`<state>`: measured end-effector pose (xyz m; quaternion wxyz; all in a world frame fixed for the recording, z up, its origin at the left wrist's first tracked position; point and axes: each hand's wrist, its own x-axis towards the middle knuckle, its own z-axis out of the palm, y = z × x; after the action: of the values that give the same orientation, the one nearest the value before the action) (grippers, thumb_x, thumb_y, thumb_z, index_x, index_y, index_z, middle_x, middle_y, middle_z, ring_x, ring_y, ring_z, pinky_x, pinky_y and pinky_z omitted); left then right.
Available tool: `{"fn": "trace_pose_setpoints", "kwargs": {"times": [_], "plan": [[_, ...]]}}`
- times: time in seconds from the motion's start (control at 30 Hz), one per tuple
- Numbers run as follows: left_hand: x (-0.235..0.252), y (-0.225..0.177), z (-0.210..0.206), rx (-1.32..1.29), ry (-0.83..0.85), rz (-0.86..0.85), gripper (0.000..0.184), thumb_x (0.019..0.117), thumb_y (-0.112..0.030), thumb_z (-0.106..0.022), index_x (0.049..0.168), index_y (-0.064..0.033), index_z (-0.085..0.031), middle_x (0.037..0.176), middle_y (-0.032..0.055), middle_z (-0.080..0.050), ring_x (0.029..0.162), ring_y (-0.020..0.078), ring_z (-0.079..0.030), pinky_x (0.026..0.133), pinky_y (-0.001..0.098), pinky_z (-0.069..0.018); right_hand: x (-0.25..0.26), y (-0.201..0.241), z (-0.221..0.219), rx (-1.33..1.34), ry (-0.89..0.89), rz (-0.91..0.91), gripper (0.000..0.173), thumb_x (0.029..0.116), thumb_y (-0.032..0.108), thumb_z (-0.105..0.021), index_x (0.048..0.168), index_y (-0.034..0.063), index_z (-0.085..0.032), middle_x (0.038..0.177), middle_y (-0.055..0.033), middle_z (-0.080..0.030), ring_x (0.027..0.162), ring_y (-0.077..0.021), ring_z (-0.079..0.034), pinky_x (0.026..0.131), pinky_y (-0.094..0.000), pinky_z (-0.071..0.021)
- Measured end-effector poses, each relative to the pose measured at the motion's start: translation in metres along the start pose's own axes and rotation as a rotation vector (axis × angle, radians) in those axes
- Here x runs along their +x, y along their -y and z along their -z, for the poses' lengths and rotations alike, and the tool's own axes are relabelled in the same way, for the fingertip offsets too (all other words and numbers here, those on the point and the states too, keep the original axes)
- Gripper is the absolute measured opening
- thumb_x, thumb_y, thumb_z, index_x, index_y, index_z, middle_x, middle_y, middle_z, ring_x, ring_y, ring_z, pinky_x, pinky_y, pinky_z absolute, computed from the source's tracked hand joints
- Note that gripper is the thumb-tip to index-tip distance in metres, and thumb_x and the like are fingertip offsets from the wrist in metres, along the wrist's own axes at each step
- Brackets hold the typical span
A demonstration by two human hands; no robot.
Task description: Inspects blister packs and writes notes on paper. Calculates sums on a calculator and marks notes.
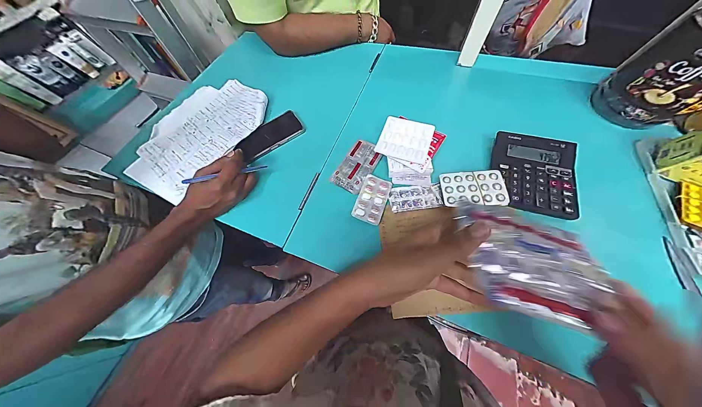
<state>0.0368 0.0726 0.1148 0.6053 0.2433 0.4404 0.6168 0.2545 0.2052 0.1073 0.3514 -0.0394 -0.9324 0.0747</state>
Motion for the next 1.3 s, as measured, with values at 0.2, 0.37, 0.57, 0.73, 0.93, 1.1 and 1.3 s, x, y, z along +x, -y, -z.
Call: {"fn": "trace_pose_setpoints", "kwargs": {"times": [0.2,0.37,0.57,0.73,0.93,1.1,1.3], "plan": [[-0.032,0.018,0.058,-0.164,-0.357,-0.170,0.021,0.1061,-0.001,-0.044,0.124,0.0009,-0.055,0.105,0.0079,-0.074,0.097,0.0160,-0.074,0.091,0.0347,-0.0612,-0.007,0.027,-0.067,0.679,-0.170,-0.392,0.048,0.1079,0.056,-0.032,0.132,0.0300,-0.064,0.115,0.0160,-0.074,0.103,0.0032,-0.069,0.088,-0.0165,-0.0550],[-0.032,0.037,0.071,-0.271,-0.351,-0.099,0.027,0.1097,-0.005,-0.036,0.132,0.0047,-0.049,0.116,0.0141,-0.071,0.105,0.0229,-0.073,0.096,0.0403,-0.0605,-0.008,0.090,-0.113,0.850,-0.040,-0.776,0.031,0.1087,0.036,-0.047,0.132,0.0174,-0.053,0.092,0.0090,-0.069,0.073,0.0007,-0.066,0.060,-0.0184,-0.0573],[-0.034,0.059,0.077,-0.274,-0.296,-0.102,0.027,0.1093,-0.005,-0.036,0.133,0.0053,-0.046,0.119,0.0142,-0.069,0.108,0.0228,-0.072,0.097,0.0420,-0.0597,-0.013,0.099,-0.142,0.615,-0.039,-0.678,0.008,0.0858,0.014,-0.070,0.090,0.0074,-0.071,0.084,0.0012,-0.069,0.066,0.0046,-0.061,0.058,-0.0099,-0.0526],[-0.034,0.070,0.082,-0.210,-0.307,-0.160,0.025,0.1088,-0.006,-0.038,0.130,0.0046,-0.049,0.115,0.0106,-0.070,0.105,0.0185,-0.072,0.096,0.0388,-0.0598,-0.014,0.102,-0.143,0.526,-0.045,-0.703,0.012,0.0841,0.015,-0.073,0.092,0.0060,-0.074,0.084,0.0002,-0.065,0.066,0.0056,-0.058,0.058,-0.0077,-0.0502],[-0.033,0.072,0.084,-0.185,-0.296,-0.166,0.025,0.1084,-0.006,-0.040,0.129,0.0042,-0.050,0.115,0.0088,-0.070,0.106,0.0160,-0.071,0.098,0.0368,-0.0589,-0.010,0.100,-0.148,0.481,-0.068,-0.667,0.011,0.0849,0.015,-0.071,0.087,0.0049,-0.074,0.080,0.0003,-0.066,0.067,0.0072,-0.057,0.057,-0.0054,-0.0463],[-0.034,0.075,0.084,-0.178,-0.312,-0.195,0.024,0.1084,-0.006,-0.039,0.128,0.0043,-0.049,0.115,0.0072,-0.069,0.107,0.0140,-0.070,0.098,0.0360,-0.0583,-0.007,0.101,-0.152,0.395,-0.074,-0.646,0.012,0.0854,0.013,-0.068,0.085,0.0030,-0.074,0.078,-0.0027,-0.067,0.069,0.0061,-0.059,0.061,-0.0052,-0.0466],[-0.034,0.074,0.084,-0.186,-0.306,-0.189,0.025,0.1085,-0.006,-0.039,0.129,0.0040,-0.049,0.116,0.0071,-0.069,0.107,0.0140,-0.070,0.098,0.0363,-0.0585,-0.007,0.100,-0.151,0.406,-0.056,-0.651,0.012,0.0857,0.013,-0.068,0.086,0.0031,-0.074,0.081,-0.0024,-0.068,0.071,0.0063,-0.060,0.063,-0.0049,-0.0477]]}}
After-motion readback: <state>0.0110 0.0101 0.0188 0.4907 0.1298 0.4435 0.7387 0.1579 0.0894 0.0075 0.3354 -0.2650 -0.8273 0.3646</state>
